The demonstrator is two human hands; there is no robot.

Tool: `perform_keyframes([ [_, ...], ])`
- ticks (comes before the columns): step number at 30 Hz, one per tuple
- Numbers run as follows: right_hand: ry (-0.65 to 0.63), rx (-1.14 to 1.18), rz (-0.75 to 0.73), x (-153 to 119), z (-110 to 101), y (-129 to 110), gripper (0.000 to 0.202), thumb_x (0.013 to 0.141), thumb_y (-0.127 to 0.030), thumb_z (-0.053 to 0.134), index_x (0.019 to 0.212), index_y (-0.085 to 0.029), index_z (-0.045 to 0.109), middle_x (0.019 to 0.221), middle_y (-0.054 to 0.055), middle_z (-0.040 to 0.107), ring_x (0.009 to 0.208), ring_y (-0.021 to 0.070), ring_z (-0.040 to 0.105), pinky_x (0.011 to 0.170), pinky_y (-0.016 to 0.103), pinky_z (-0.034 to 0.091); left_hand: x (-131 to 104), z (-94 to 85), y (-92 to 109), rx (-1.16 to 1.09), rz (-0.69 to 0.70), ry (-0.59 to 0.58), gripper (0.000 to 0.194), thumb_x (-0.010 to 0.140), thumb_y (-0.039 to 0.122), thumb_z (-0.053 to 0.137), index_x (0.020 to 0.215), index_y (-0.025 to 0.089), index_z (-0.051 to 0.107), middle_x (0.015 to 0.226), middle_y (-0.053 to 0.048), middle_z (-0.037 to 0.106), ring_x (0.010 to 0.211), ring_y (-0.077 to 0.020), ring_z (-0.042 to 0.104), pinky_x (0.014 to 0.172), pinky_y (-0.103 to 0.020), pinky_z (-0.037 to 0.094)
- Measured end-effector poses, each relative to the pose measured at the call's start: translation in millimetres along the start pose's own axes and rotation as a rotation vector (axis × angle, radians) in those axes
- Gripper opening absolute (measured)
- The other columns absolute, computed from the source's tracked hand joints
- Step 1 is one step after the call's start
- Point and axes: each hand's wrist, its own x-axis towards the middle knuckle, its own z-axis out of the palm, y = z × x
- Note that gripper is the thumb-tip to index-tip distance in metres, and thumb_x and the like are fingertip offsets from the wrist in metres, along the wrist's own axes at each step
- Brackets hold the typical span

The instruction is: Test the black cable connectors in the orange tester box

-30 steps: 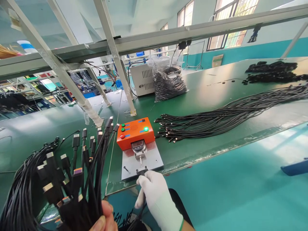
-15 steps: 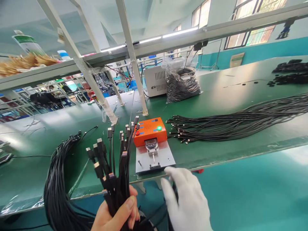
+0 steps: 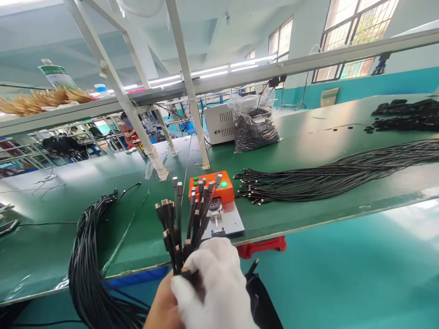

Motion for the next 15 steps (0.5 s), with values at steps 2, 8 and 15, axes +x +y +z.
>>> perform_keyframes([
  [2, -0.07, 0.241, 0.175, -2, -11, 4, 0.009, 0.07, -0.026, 0.058, 0.065, -0.022, 0.051, 0.084, 0.001, 0.062, 0.077, 0.0177, 0.058, 0.069, 0.027, 0.045, 2, -4.3, -2, -0.044, -0.048, -0.12, 0.034, 0.041, 0.027, 0.081, 0.07, 0.015, 0.068, 0.056, 0.001, 0.058, 0.053, -0.0153, 0.048, 0.051, -0.026, 0.038],
  [8, -0.039, 0.792, 0.593, -4, -14, 25, 0.025, 0.081, -0.041, 0.048, 0.068, -0.02, 0.048, 0.06, 0.002, 0.065, 0.06, 0.0176, 0.06, 0.064, 0.03, 0.046, 7, -16.2, -4, -0.132, -0.057, -0.146, 0.005, 0.075, 0.022, 0.06, 0.078, 0.017, 0.062, 0.059, 0.0, 0.059, 0.065, -0.018, 0.055, 0.07, -0.033, 0.039],
  [15, -0.175, 1.11, 0.781, -1, 0, 51, 0.021, 0.075, -0.034, 0.058, 0.083, -0.015, 0.056, 0.056, -0.002, 0.057, 0.054, 0.0125, 0.055, 0.057, 0.026, 0.043, 4, -18.5, 3, -0.293, -0.091, -0.152, 0.01, 0.076, 0.027, 0.059, 0.074, 0.018, 0.063, 0.05, 0.003, 0.048, 0.05, -0.0112, 0.043, 0.056, -0.028, 0.036],
])
